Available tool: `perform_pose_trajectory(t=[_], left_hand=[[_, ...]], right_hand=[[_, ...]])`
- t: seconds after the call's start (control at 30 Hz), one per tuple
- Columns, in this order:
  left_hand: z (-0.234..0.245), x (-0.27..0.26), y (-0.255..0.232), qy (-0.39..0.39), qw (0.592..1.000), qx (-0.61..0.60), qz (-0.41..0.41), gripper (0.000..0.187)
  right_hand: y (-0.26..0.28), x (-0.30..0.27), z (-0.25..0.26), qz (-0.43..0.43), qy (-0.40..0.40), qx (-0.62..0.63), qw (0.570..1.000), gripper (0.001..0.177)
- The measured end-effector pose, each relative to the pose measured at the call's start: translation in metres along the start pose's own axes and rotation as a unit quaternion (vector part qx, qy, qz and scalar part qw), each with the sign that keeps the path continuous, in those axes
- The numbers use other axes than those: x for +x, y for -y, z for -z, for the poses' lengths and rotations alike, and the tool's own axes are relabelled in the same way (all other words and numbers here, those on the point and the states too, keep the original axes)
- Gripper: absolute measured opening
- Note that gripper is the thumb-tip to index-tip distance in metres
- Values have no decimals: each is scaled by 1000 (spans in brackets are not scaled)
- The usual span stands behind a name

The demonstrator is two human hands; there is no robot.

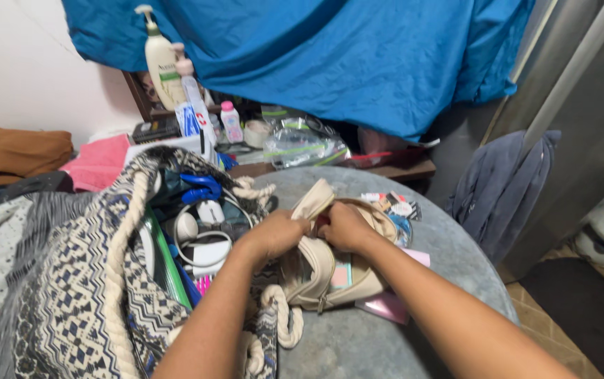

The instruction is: The person places several cosmetic items into a small beige makeup bag on a round table. They add lipsticks, a compact, and other small containers, then close the bag and adjust the contents inside.

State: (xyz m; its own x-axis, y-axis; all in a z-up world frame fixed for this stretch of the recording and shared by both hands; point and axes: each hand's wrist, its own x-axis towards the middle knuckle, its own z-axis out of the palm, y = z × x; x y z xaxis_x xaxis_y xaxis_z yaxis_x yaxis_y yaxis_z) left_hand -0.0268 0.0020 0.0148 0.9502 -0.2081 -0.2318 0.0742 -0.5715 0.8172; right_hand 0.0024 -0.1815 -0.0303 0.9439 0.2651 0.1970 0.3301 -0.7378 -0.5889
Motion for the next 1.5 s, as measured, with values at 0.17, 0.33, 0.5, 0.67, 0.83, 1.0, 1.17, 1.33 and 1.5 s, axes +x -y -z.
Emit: perform_pose_trajectory(t=[0.17, 0.33, 0.5, 0.67, 0.83, 1.0, 1.17, 1.33, 1.5], left_hand=[[1, 0, 5, -15, 1000, -3, -9, 42], [-4, 3, 10, -55, 998, 20, -14, 45], [-16, 10, 15, -104, 993, 55, -25, 45], [-23, 11, 18, -132, 990, 28, -30, 43], [-32, 8, 6, -168, 983, 71, -5, 44], [-56, -16, -6, -170, 977, -88, -92, 61], [-102, -81, -14, -219, 953, 87, -192, 102], [-110, -109, -18, -241, 903, 227, -274, 64], [-94, -91, -23, -246, 937, 150, -198, 43]], right_hand=[[28, -26, 43, -7, -16, -45, 999, 30], [23, -50, 78, 7, -33, -65, 997, 39], [-2, -77, 103, -20, -49, 37, 998, 46], [-16, -106, 114, -125, -18, 204, 971, 41], [-26, -123, 118, -153, -1, 233, 960, 35], [-35, -133, 107, -147, 24, 246, 958, 29], [-30, -146, 95, -159, 43, 261, 951, 28], [-30, -147, 94, -159, 45, 261, 951, 31], [-43, -152, 99, -134, 73, 237, 960, 31]])
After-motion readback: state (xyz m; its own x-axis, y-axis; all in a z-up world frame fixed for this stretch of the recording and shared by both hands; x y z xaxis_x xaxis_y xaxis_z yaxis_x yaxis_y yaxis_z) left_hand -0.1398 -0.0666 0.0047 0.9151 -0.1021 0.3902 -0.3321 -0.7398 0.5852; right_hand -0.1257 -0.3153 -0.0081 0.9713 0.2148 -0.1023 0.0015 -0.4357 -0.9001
